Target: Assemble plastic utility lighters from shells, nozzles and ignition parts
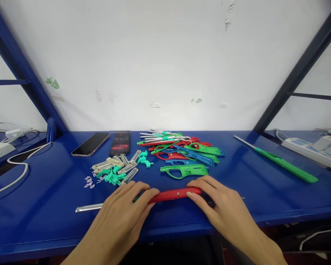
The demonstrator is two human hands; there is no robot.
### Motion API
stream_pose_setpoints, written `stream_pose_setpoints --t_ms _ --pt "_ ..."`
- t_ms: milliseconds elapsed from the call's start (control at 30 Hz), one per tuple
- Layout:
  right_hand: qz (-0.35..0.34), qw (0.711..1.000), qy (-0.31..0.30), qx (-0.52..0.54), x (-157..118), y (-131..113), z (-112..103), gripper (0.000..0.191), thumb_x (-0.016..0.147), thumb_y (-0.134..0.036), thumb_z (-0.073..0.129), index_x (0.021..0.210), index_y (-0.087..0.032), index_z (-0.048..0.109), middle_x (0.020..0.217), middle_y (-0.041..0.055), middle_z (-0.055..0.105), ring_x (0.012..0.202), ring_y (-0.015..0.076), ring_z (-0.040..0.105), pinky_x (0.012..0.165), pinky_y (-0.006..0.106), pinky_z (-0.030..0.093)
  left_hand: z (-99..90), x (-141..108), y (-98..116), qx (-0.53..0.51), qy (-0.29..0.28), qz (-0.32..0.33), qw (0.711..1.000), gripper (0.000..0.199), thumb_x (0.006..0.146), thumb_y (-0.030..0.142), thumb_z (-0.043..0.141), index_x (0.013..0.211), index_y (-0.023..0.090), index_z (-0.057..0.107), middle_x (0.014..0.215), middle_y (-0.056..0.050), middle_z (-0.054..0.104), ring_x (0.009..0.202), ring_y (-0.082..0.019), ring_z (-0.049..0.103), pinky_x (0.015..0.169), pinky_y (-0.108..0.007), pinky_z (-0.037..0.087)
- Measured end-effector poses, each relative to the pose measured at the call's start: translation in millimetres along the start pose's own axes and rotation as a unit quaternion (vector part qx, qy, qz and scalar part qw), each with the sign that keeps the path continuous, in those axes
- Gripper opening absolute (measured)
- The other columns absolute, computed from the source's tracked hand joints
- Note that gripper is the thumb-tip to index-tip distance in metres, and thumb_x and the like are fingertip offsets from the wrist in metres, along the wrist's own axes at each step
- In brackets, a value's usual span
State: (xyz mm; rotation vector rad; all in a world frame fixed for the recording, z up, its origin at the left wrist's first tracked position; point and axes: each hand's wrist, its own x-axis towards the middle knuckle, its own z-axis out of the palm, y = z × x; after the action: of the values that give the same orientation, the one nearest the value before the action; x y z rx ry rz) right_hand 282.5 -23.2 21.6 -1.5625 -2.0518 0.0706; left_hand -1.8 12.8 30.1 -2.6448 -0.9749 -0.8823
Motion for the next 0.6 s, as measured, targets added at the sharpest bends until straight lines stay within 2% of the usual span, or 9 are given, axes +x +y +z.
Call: stream_pose_setpoints --t_ms 167,333,400,467,533,600 --pt "0.012 0.999 0.015 0.034 1 -3 -2 0.03 0.114 -0.047 0.049 0.114 -0.032 0.075 0.114 0.0011 0.078 0.09 0.0206 0.081 0.08 0.032 0.064 0.6 0 -5 -0.028 -0.023 0.015 0.999 0.029 0.119 0.028 0.036 0.129 0.03 0.064 0.114 -0.001 0.077 0.093 -0.02 0.077 0.083 -0.036 0.062" --pt "0.016 0.997 0.03 0.075 1 -2 -1 0.024 0.111 -0.044 0.057 0.107 -0.031 0.076 0.109 0.0006 0.079 0.089 0.0202 0.08 0.084 0.032 0.061 2.8 -7 -9 -0.056 -0.036 0.02 0.998 0.03 0.119 0.031 0.038 0.127 0.032 0.067 0.125 0.0 0.076 0.107 -0.02 0.077 0.091 -0.035 0.064" --pt "0.009 0.993 0.058 0.103 1 -2 -4 0.023 0.11 -0.041 0.06 0.101 -0.028 0.077 0.102 0.0007 0.079 0.087 0.0196 0.078 0.083 0.03 0.059 3.0 -11 -7 -0.062 -0.047 0.005 0.997 0.028 0.118 0.029 0.042 0.123 0.032 0.069 0.128 -0.001 0.075 0.113 -0.02 0.075 0.097 -0.037 0.064" --pt "0.013 0.985 0.098 0.14 -1 -3 -12 0.031 0.109 -0.041 0.061 0.088 -0.026 0.077 0.083 0.0006 0.076 0.074 0.018 0.074 0.073 0.029 0.056 4.0 -12 -3 -0.055 -0.046 -0.015 0.997 0.025 0.116 0.031 0.045 0.13 0.032 0.067 0.132 -0.002 0.074 0.118 -0.023 0.074 0.101 -0.042 0.064" --pt "0.035 0.965 0.138 0.222 -2 -7 -22 0.045 0.11 -0.044 0.06 0.071 -0.024 0.073 0.06 -0.0012 0.063 0.054 0.0145 0.059 0.056 0.028 0.047 6.8 -9 2 -0.04 -0.04 -0.028 0.998 0.033 0.115 0.037 0.048 0.146 0.032 0.059 0.139 -0.005 0.072 0.122 -0.027 0.072 0.102 -0.049 0.064" --pt "0.052 0.913 0.18 0.361 -1 -15 -34 0.057 0.111 -0.047 0.056 0.06 -0.024 0.066 0.047 -0.0036 0.046 0.042 0.0119 0.039 0.044 0.028 0.034 11.6 -4 8 -0.037 -0.048 -0.019 0.998 0.042 0.115 0.039 0.049 0.157 0.032 0.051 0.145 -0.007 0.069 0.126 -0.03 0.071 0.103 -0.053 0.064"
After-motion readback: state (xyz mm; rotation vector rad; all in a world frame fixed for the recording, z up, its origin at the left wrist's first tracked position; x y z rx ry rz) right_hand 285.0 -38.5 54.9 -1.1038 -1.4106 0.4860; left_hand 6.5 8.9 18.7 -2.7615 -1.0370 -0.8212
